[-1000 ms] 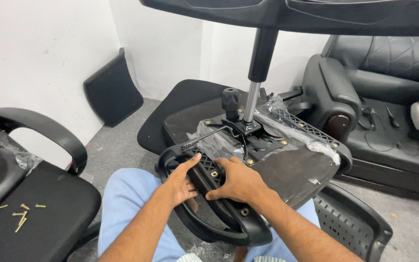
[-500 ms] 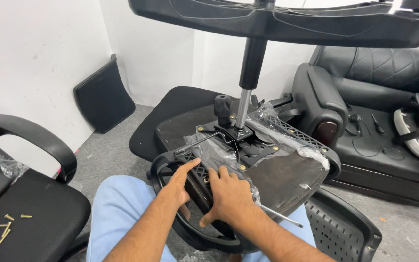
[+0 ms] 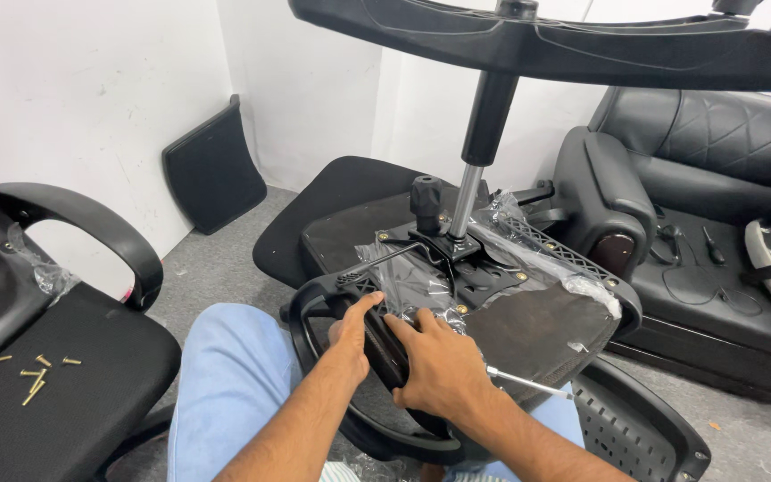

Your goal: The person uses a screwdriver to tighten screws on the underside of a black office chair base, securing the armrests to the seat frame. The person repositions the chair to access different screw locations and continues tightening.

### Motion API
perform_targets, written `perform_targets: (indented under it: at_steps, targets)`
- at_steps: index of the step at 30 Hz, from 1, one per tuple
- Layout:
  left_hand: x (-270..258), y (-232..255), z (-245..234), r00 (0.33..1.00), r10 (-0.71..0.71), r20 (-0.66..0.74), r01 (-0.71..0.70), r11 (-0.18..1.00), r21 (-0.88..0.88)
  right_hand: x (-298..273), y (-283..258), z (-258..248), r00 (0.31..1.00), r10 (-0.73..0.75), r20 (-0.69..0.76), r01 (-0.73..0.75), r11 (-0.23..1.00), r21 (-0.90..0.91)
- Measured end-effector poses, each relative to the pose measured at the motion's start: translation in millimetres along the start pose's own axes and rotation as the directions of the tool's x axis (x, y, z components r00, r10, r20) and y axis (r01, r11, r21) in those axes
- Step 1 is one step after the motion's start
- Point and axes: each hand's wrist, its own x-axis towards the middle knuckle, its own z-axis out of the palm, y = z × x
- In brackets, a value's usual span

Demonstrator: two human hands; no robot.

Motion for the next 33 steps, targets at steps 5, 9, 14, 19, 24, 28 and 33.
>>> perform_targets:
  at_steps: [5, 9, 14, 19, 24, 28, 33]
  targets:
    - [-10, -16, 0, 0.999, -0.019, -0.042, 0.021, 0.999, 0.033, -15, 8, -7, 1.0, -0.002, 0.011, 0.002, 1.0, 0.015]
    - [-12, -24, -2, 1.0, -0.026, -0.016, 0.026, 0.998, 0.054, -21, 11, -6, 0.999, 0.037, 0.025, -0.037, 0.999, -0.007]
    - [-22, -14, -6, 0.993, -0.097, 0.069, 0.085, 0.984, 0.158, -20, 10, -5, 0.997, 0.05, 0.053, -0.049, 0.999, -0.017]
    - [-46, 20, -6, 0.993, -0.111, 0.047, 0.08, 0.899, 0.431, -19, 7, -7, 0.998, 0.031, 0.05, -0.03, 0.999, -0.016]
    - [-32, 44, -10, 0.891, 0.409, -0.198, -0.051, 0.525, 0.85, -18, 8, -9, 0.996, 0.056, 0.071, -0.055, 0.998, -0.012]
    - [20, 55, -30, 0.774, 0.629, 0.067, -0.334, 0.316, 0.888, -18, 8, -10, 0.998, 0.041, 0.037, -0.041, 0.999, 0.012]
    - [69, 83, -50, 0.874, 0.483, 0.049, -0.228, 0.318, 0.92, -14, 12, -8, 0.996, 0.087, 0.03, -0.09, 0.991, 0.098]
